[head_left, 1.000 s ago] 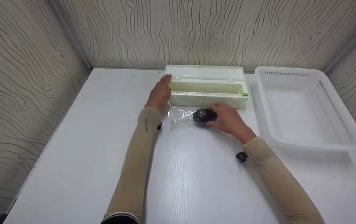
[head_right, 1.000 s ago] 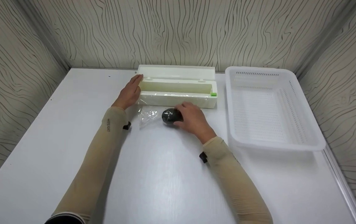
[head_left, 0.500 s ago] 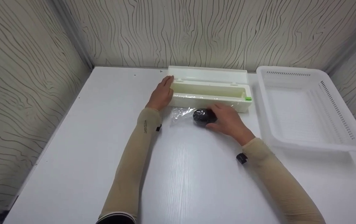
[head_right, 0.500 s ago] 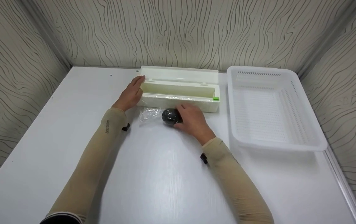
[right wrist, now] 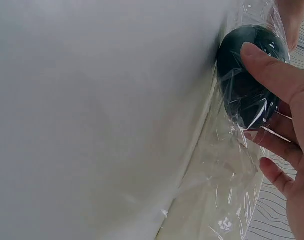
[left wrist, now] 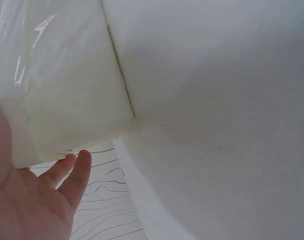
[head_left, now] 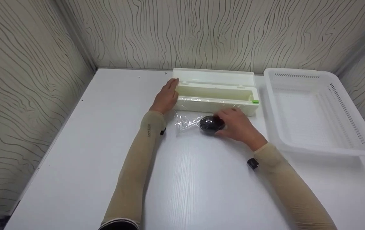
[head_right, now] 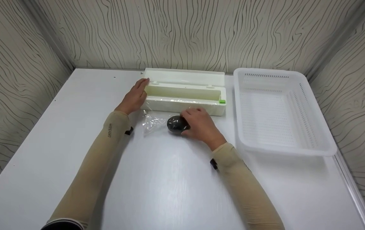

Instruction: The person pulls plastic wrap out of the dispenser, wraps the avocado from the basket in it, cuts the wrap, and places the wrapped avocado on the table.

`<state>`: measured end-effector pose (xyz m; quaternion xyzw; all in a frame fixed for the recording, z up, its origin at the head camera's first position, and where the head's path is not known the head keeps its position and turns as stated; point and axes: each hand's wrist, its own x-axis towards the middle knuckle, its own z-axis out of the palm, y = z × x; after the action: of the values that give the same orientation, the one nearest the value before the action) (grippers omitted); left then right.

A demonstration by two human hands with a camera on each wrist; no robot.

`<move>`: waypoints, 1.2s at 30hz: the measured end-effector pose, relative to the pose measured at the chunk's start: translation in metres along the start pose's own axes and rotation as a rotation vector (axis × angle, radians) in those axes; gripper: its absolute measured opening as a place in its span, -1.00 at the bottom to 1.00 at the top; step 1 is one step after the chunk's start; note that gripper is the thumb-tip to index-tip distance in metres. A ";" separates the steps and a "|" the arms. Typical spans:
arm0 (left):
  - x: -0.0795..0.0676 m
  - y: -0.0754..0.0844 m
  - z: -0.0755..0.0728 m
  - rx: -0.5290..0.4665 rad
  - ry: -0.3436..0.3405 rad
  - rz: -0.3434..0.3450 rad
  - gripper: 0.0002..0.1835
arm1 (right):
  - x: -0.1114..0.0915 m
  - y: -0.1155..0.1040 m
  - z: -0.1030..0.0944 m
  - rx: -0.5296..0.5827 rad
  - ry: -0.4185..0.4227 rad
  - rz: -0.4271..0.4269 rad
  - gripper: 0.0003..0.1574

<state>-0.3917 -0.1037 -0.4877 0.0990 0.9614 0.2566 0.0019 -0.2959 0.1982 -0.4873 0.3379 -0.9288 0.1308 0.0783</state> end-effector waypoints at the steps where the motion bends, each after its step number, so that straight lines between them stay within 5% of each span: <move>1: 0.000 0.000 0.000 -0.001 0.000 -0.001 -0.35 | -0.001 0.000 0.000 -0.007 0.008 -0.017 -0.19; 5: 0.000 0.000 0.000 -0.005 -0.003 0.000 -0.35 | -0.002 -0.001 0.001 -0.007 0.042 -0.049 -0.21; 14: 0.004 0.001 -0.003 -0.043 -0.031 -0.006 -0.40 | -0.009 0.005 0.003 0.102 0.036 0.021 -0.24; 23: 0.007 -0.014 -0.008 -0.371 -0.053 0.019 -0.44 | -0.011 0.000 0.000 0.117 0.031 0.013 -0.30; 28: 0.007 -0.020 -0.009 -0.377 -0.088 0.026 -0.44 | -0.010 -0.001 -0.001 0.140 0.044 0.018 -0.28; 31: 0.009 -0.019 -0.009 -0.312 -0.104 0.026 -0.42 | -0.009 0.003 -0.005 0.143 0.115 0.052 -0.44; 36: 0.011 -0.019 -0.009 -0.258 -0.120 0.018 -0.40 | -0.008 0.013 -0.013 0.118 0.368 0.196 -0.74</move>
<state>-0.4065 -0.1219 -0.4887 0.1218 0.9177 0.3717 0.0699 -0.2982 0.2165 -0.4792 0.2204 -0.9180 0.2512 0.2135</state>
